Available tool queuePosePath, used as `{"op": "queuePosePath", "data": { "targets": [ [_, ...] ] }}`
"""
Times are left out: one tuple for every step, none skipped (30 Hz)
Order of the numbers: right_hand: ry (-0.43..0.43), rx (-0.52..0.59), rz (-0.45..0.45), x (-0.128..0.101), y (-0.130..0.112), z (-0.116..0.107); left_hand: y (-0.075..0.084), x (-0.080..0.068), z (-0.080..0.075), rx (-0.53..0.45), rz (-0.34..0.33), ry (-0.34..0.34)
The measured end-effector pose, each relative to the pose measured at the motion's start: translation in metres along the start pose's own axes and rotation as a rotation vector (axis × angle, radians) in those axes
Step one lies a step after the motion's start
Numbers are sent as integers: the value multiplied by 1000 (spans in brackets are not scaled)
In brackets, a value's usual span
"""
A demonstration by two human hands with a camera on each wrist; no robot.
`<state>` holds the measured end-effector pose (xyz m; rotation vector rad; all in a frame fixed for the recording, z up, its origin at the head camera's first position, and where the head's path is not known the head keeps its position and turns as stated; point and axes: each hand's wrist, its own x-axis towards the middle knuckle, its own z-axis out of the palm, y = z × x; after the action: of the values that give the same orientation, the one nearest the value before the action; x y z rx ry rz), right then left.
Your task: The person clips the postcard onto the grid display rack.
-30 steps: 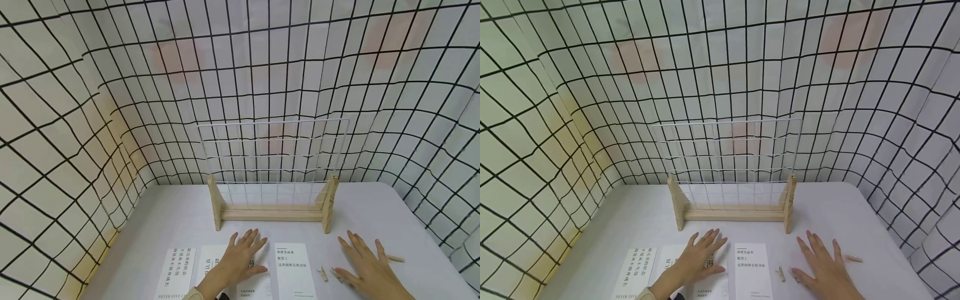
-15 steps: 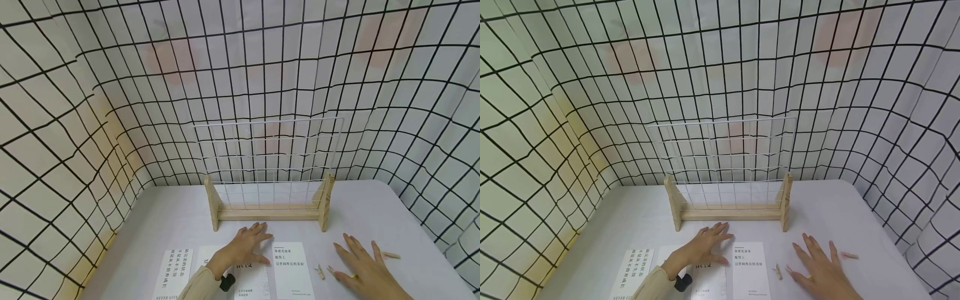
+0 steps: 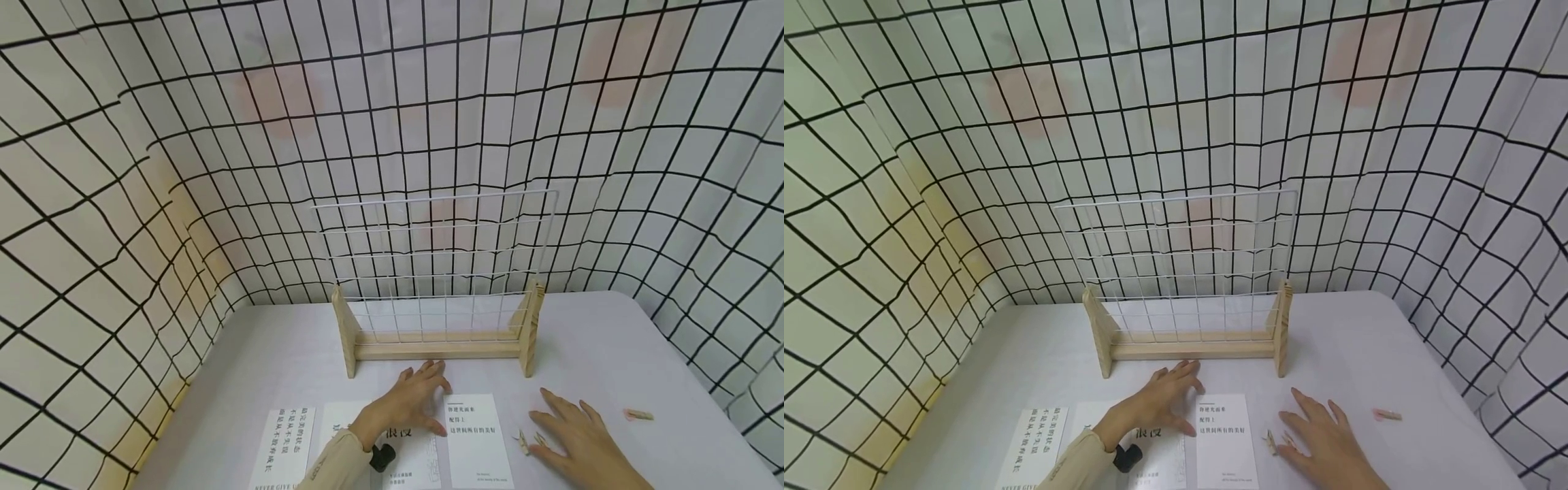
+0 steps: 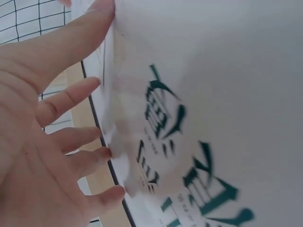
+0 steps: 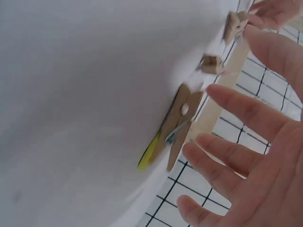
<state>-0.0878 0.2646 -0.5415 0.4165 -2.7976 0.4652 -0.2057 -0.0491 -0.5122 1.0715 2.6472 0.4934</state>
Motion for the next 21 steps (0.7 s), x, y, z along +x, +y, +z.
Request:
{"op": "queuePosePath", "data": {
  "targets": [
    [17, -1, -14, 0, -1, 1, 1, 0, 0, -1, 0, -3],
    [23, -3, -25, 1, -2, 2, 2, 1, -1, -2, -1, -7],
    [35, -7, -40, 2, -2, 3, 3, 1, -2, -5, -2, -9],
    [40, -9, -50, 3, -3, 4, 4, 1, -2, -10, -3, -13],
    [27, -10, -46, 4, -4, 5, 5, 1, -3, -12, -4, -16],
    [10, -11, -39, 6, -5, 6, 5, 1, -3, -16, -6, -21],
    [-9, -13, -32, 7, -7, 6, 6, 1, -3, -20, -10, -23],
    [-30, -12, -21, 8, -8, 6, 6, 1, -3, -20, -15, -23],
    [-47, -12, -13, 9, -10, 6, 6, 1, -2, -25, -21, -25],
    [-60, -15, -8, 10, -12, 5, 6, 1, -1, -24, -27, -26],
    [-68, -24, -6, 11, -14, 5, 6, 2, 0, -22, -33, -24],
    [-67, -34, -9, 11, -15, 4, 7, 2, 1, -33, -41, -23],
    [-66, -44, -13, 12, -17, 3, 7, 2, 2, -42, -48, -24],
    [-66, -53, -15, 13, -18, 3, 8, 1, 3, -49, -54, -23],
    [-69, -68, -12, 14, -19, 2, 8, 2, 4, -57, -59, -22],
    [-77, -81, -5, 14, -21, 1, 9, 2, 5, -55, -63, -17],
    [-87, -89, 2, 15, -22, 1, 10, 2, 6, -55, -66, -15],
    [-98, -93, 10, 16, -22, 0, 12, 2, 6, -51, -72, -13],
    [-109, -95, 19, 18, -23, 0, 13, 2, 7, -37, -73, -7],
    [-122, -96, 28, 19, -24, -1, 14, 2, 7, -25, -76, 0],
    [-134, -101, 36, 20, -24, -1, 15, 2, 7, -17, -78, 7]
  ]
}}
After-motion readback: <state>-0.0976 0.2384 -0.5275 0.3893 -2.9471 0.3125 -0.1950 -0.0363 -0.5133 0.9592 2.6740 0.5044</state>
